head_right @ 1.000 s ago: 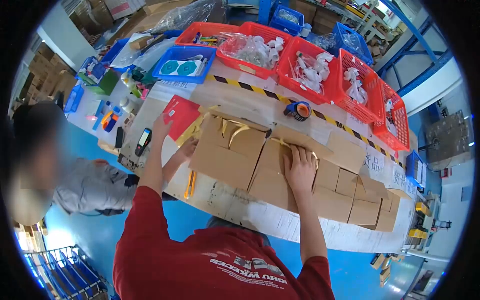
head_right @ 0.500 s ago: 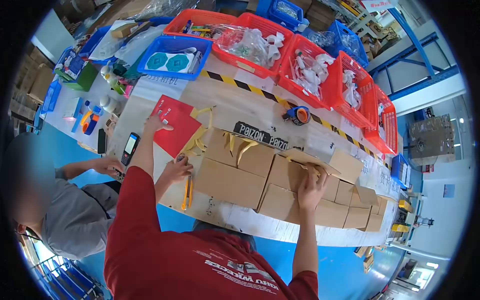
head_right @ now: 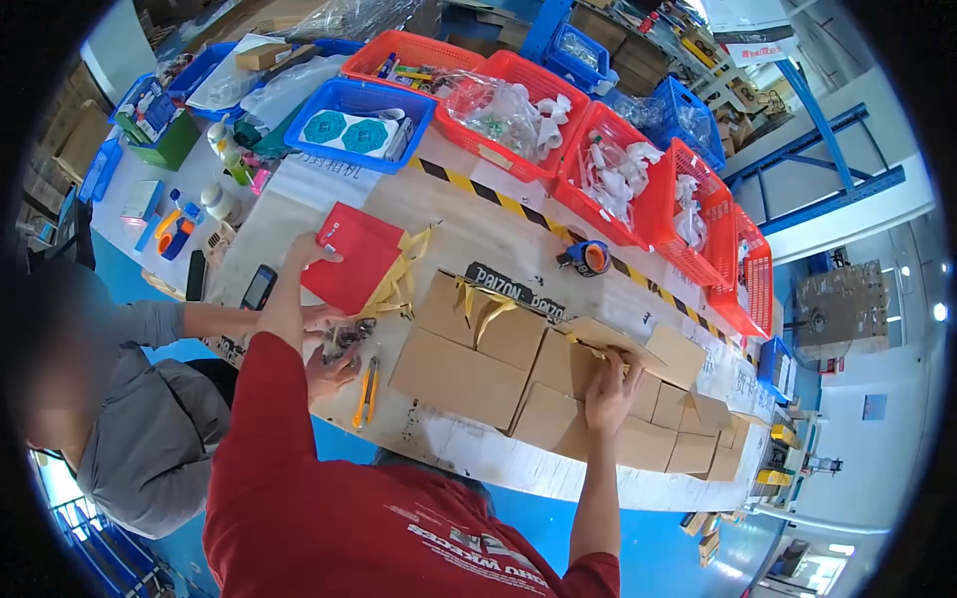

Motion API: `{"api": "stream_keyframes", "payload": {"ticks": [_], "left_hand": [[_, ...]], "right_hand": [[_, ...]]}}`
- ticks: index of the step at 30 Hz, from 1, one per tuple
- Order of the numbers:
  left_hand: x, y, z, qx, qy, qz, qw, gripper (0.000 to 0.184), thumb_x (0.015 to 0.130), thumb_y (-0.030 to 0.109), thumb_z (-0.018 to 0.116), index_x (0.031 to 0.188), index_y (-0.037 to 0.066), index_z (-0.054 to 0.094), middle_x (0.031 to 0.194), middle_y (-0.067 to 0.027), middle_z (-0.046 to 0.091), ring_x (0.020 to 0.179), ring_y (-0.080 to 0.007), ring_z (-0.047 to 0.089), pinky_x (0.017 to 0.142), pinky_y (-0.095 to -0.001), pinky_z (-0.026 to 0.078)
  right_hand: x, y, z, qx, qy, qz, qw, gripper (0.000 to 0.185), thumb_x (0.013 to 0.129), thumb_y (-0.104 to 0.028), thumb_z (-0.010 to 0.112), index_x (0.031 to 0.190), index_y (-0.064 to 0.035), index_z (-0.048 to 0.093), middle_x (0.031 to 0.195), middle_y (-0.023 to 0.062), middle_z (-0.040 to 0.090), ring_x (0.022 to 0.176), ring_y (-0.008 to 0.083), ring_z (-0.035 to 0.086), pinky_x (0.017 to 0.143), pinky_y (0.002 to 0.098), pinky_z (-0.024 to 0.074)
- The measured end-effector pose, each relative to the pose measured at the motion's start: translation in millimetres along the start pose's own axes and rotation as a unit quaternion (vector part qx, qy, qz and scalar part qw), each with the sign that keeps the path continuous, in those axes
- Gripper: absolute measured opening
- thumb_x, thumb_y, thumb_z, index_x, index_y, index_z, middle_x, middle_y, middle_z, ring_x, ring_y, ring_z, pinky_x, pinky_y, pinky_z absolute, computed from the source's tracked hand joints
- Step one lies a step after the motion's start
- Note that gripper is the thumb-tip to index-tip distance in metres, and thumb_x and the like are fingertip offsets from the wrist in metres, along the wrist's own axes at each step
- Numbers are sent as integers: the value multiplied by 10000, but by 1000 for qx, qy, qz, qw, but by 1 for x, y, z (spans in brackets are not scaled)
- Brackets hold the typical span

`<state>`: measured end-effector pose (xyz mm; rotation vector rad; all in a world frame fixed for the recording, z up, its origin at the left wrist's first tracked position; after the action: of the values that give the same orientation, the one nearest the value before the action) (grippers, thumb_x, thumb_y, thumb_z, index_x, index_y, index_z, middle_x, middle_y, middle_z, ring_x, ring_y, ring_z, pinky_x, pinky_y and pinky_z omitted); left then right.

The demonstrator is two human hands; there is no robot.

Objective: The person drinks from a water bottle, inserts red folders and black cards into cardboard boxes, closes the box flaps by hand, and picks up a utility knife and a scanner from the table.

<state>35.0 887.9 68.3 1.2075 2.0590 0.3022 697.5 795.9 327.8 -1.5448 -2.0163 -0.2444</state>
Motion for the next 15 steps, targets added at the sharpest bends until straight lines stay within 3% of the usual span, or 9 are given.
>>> {"api": "stream_keyframes", "payload": {"ticks": [2,6,12,15], "left_hand": [[-5,2,14,-53,-36,38,997,736,677,425,898,1249,21,671,1129,-186,730,1003,-354,691,921,-412,538],[-33,43,1,-153,13,183,971,527,751,316,856,1179,49,704,910,-145,743,774,-325,691,757,-387,547],[-157,153,-62,-35,95,212,972,333,855,234,777,1099,28,683,936,-143,726,745,-325,649,722,-424,518],[-273,196,-107,-65,386,248,886,249,879,183,760,1039,15,671,912,-143,703,713,-323,615,688,-414,501]], "right_hand": [[-7,2,-7,2,-1,3,1000,384,864,34,621,1219,-104,668,1237,117,579,1041,352,565,914,439,483],[-2,-6,-9,-18,-5,-28,999,373,874,38,612,1215,-102,664,1239,124,573,1050,348,563,910,434,486],[1,-31,-36,-38,46,-88,994,315,887,28,618,1175,-83,679,1168,116,605,994,313,583,884,390,492],[6,-37,-53,115,125,-12,985,285,887,25,623,1147,-68,691,1098,108,637,924,280,592,860,360,495]]}}
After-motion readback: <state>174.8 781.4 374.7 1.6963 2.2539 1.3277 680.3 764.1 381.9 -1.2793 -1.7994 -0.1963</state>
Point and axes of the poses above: each hand's wrist, its own x-axis towards the middle knuckle, its own z-axis out of the palm, y = z × x, the point moved 6 cm from there along x, towards the middle knuckle
